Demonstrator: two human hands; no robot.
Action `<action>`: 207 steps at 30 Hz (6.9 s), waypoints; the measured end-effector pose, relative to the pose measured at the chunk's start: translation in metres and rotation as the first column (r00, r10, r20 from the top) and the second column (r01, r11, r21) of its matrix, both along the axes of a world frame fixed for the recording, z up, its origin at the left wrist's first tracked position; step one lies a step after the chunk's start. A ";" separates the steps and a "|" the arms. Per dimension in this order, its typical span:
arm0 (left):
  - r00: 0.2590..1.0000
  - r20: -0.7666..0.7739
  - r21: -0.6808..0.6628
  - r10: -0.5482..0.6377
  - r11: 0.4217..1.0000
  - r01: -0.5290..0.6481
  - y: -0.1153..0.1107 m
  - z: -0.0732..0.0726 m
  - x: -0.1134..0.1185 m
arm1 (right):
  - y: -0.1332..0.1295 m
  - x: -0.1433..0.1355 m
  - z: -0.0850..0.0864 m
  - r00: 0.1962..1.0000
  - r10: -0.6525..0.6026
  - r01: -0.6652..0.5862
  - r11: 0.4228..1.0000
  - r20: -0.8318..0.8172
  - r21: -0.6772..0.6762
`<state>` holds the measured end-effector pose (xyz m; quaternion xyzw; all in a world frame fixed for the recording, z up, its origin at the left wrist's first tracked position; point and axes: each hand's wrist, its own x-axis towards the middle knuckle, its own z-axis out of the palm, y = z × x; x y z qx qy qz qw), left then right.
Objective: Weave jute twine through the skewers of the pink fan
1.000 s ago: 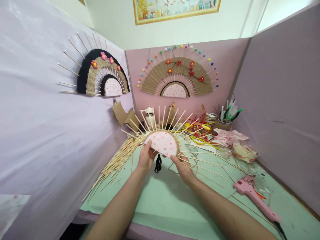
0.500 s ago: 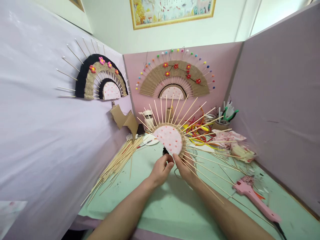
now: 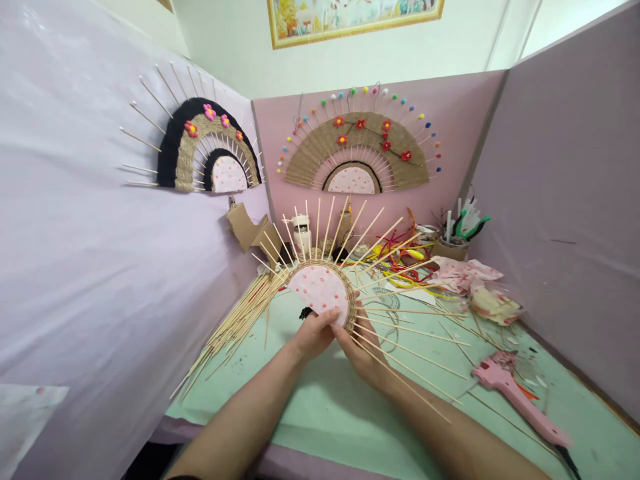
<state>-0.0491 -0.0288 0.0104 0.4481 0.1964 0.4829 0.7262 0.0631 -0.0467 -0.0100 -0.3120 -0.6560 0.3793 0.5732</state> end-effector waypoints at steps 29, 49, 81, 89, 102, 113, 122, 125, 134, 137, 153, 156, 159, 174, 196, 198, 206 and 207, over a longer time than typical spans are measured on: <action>0.971 0.127 -0.077 0.201 0.978 -0.193 0.015 0.002 -0.023 | 0.003 0.045 0.005 0.866 0.039 -0.093 0.992 0.499 0.083; 0.954 0.129 -0.087 0.272 0.961 -0.262 0.016 0.006 -0.025 | 0.040 0.103 0.022 0.888 -0.109 -0.024 0.959 -0.447 -0.283; 0.976 0.192 -0.172 0.106 0.982 -0.073 0.006 0.001 -0.005 | -0.009 0.032 0.003 0.604 0.435 -0.338 0.898 0.668 -0.280; 0.977 0.210 -0.173 0.048 0.985 -0.011 0.005 0.002 -0.003 | -0.003 0.043 -0.006 0.599 0.382 -0.306 0.921 0.704 -0.239; 0.961 0.201 -0.219 0.190 0.965 -0.145 0.014 0.000 -0.017 | 0.001 0.058 0.009 0.603 0.331 -0.200 0.943 0.725 -0.265; 0.935 0.224 -0.202 0.276 0.951 -0.232 0.018 0.001 -0.019 | 0.006 0.064 0.010 0.595 0.314 -0.194 0.949 0.740 -0.247; 0.910 0.223 -0.245 0.349 0.924 -0.295 0.019 0.003 -0.022 | 0.024 0.118 0.021 0.837 0.179 0.001 0.944 0.518 -0.329; 0.909 0.221 -0.241 0.353 0.923 -0.300 0.020 0.002 -0.022 | 0.026 0.130 0.017 0.931 0.108 0.038 0.921 0.349 -0.387; 0.902 0.202 -0.240 0.383 0.912 -0.333 0.022 0.001 -0.019 | 0.018 0.137 0.016 0.998 0.060 -0.063 0.958 -0.016 -0.278; 0.896 0.207 -0.249 0.393 0.907 -0.340 0.022 0.002 -0.018 | 0.016 0.142 0.017 0.998 0.055 -0.044 0.971 0.040 -0.234; 0.913 0.259 -0.233 0.314 0.938 -0.256 0.017 0.034 0.003 | 0.013 0.153 0.028 0.966 0.176 -0.094 0.921 0.189 -0.377; 0.920 0.278 -0.263 0.275 0.943 -0.203 0.015 0.042 0.020 | 0.009 0.148 0.036 0.927 0.216 -0.085 0.917 0.306 -0.390; 0.914 0.322 -0.309 0.246 0.940 -0.144 0.014 0.044 0.043 | 0.010 0.137 0.034 0.887 0.257 -0.108 0.922 0.383 -0.371; 0.933 0.347 -0.346 0.099 0.938 0.029 0.025 0.017 0.065 | 0.014 0.100 0.006 0.676 0.221 -0.096 0.972 0.703 -0.214; 0.924 0.253 -0.257 0.286 0.941 -0.221 0.049 -0.003 0.040 | 0.009 0.160 0.019 0.966 0.062 0.040 0.924 0.250 -0.381; 0.921 0.263 -0.257 0.289 0.941 -0.222 0.050 -0.004 0.040 | 0.011 0.164 0.016 0.993 -0.083 0.106 0.924 0.079 -0.368; 0.888 0.288 -0.241 0.358 0.925 -0.294 0.053 -0.005 0.041 | 0.013 0.158 0.018 0.897 -0.320 0.266 0.942 -0.306 -0.205; 0.885 0.294 -0.238 0.361 0.924 -0.298 0.054 -0.006 0.041 | 0.012 0.157 0.018 0.890 -0.331 0.285 0.941 -0.314 -0.183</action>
